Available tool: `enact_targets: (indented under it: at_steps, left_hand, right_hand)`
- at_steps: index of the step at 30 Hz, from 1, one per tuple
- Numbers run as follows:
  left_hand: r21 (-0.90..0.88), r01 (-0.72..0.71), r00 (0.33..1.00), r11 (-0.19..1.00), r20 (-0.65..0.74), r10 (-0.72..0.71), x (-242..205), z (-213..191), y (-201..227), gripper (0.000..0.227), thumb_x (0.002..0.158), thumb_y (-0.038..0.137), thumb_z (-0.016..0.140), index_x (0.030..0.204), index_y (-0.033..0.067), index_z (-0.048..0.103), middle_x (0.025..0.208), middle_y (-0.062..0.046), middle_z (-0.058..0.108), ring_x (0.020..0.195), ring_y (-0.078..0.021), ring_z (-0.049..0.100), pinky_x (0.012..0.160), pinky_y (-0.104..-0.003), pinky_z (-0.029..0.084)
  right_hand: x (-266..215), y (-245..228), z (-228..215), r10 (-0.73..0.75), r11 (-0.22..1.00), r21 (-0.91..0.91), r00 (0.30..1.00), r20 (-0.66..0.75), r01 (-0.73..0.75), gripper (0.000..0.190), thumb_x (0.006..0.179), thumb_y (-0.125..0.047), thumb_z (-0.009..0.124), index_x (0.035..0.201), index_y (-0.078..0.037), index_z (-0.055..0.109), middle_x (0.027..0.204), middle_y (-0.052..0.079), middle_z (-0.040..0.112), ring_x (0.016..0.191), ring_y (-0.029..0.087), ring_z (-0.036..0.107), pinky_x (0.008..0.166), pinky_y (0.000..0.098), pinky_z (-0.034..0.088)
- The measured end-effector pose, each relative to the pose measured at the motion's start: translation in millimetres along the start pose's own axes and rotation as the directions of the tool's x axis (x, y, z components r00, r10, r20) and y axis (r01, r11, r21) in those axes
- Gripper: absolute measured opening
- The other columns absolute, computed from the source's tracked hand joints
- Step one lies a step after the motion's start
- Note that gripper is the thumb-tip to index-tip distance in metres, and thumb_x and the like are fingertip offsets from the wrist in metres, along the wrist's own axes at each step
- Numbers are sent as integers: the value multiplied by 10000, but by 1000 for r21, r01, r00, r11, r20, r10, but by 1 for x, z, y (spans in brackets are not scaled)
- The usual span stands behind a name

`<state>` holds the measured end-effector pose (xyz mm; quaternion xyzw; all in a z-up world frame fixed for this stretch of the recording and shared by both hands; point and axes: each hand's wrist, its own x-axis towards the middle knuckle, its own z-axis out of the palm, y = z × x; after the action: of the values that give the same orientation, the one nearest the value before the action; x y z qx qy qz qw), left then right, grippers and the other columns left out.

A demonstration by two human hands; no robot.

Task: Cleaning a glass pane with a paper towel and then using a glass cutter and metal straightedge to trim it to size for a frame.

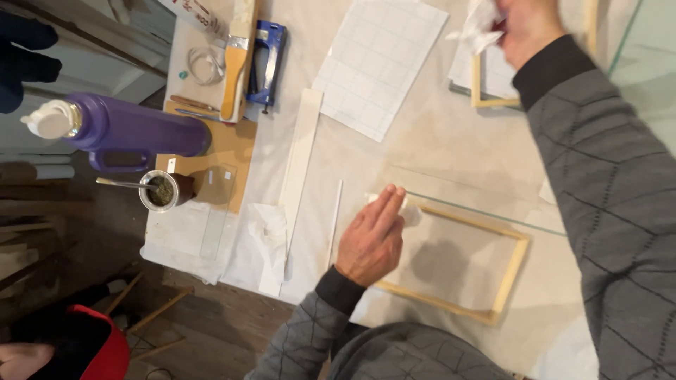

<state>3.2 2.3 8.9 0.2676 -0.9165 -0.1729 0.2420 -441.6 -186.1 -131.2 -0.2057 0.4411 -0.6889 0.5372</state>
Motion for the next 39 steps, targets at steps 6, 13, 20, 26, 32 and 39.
enact_targets:
  at_steps: [6,13,20,26,32,39]
  left_hand:
    - [-43,12,999,999,-43,-14,2,-1,1,166,966,10,641,1103,-64,702,1487,-156,568,1407,-315,556,1130,-418,490]
    - [-56,21,999,998,-37,-23,8,-1,-3,191,991,20,684,1147,-87,714,1480,-148,567,1405,-301,568,1128,-410,523]
    - [-19,0,1000,1000,-30,-1,11,4,-5,125,970,48,705,1063,-33,726,1488,-140,572,1419,-303,561,1112,-419,533]
    - [-20,-11,998,1000,-56,10,15,1,-6,120,971,43,698,1058,-26,742,1482,-142,562,1427,-304,555,1129,-417,528]
    - [-31,-21,997,999,-79,18,14,6,-6,71,953,32,685,977,-24,722,1493,-170,546,1413,-317,555,1133,-427,521]
    - [-76,4,992,997,-124,-13,26,-3,2,99,945,41,667,970,-46,706,1491,-185,537,1419,-338,528,1145,-457,479]
  right_hand:
    - [29,59,48,78,966,-238,990,-119,-104,115,1005,-9,632,1087,-6,712,1027,61,720,897,207,691,792,416,577]
    - [74,90,59,186,936,-262,962,-202,-236,151,972,16,603,1069,20,719,1029,92,730,888,234,714,765,421,605]
    - [109,97,48,143,902,-381,973,-181,-203,169,977,-14,664,1121,33,738,1050,85,753,899,205,731,740,366,617]
    - [59,48,94,-83,286,-956,992,-95,-68,335,1065,-281,761,1102,51,736,1043,186,734,906,284,694,802,408,541]
    - [-51,-48,145,35,-188,-899,918,395,395,384,1056,-283,746,1229,57,706,1103,244,692,923,361,688,828,447,540]
    - [-284,-111,202,-20,-96,-857,860,510,506,187,951,-138,774,1106,-46,727,1012,80,735,730,196,684,655,284,527]
